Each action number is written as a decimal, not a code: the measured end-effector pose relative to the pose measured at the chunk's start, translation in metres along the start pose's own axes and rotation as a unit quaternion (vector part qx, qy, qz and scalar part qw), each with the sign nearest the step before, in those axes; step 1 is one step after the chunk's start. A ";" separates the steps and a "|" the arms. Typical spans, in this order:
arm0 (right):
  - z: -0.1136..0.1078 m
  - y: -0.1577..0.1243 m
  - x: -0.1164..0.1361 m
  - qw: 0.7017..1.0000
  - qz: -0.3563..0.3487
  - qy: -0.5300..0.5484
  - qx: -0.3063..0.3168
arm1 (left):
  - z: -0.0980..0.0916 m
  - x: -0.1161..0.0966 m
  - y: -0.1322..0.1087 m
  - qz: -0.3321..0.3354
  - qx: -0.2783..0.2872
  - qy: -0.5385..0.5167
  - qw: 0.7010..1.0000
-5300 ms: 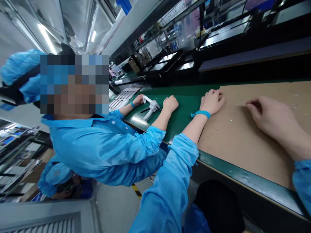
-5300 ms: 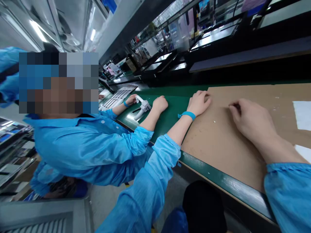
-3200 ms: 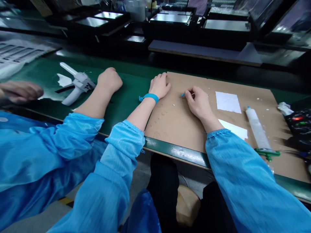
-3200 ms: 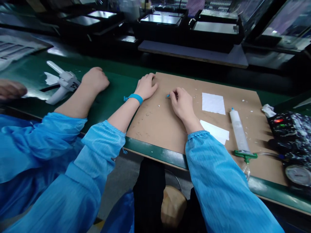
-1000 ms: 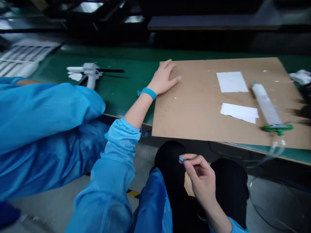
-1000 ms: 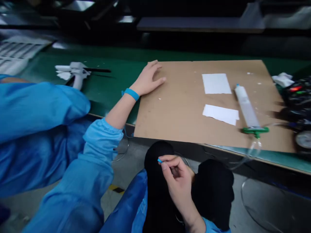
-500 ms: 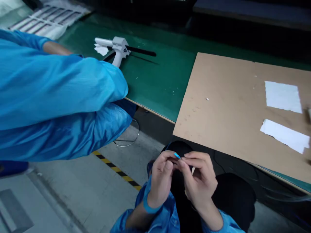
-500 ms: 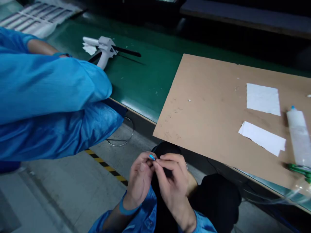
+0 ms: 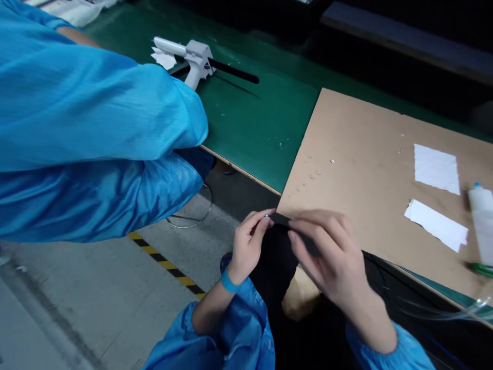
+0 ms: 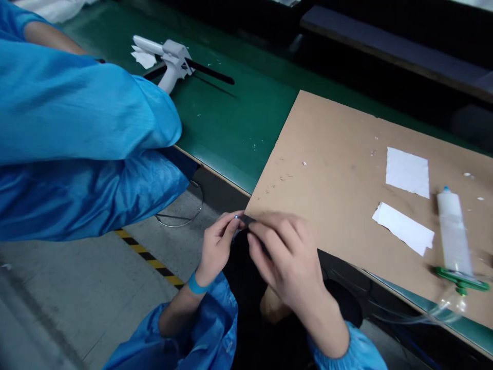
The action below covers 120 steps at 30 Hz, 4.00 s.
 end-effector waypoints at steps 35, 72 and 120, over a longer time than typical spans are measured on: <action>0.028 0.002 -0.048 0.992 0.021 -0.090 0.090 | 0.003 -0.049 0.002 0.276 -0.113 0.157 0.941; 0.030 0.001 -0.052 0.992 0.024 -0.077 0.100 | 0.010 -0.028 0.021 0.131 -0.001 0.097 0.987; 0.023 -0.002 -0.049 0.999 0.024 -0.020 0.036 | 0.004 -0.003 -0.001 0.061 -0.027 -0.052 0.996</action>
Point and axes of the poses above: each hand's wrist, its own y-axis towards the middle knuckle, its own z-axis out of the palm, x = y × z, the point moved 9 cm from there along y, towards the middle knuckle, and after that the axes turned 6 degrees about y, right-handed, at the moved point
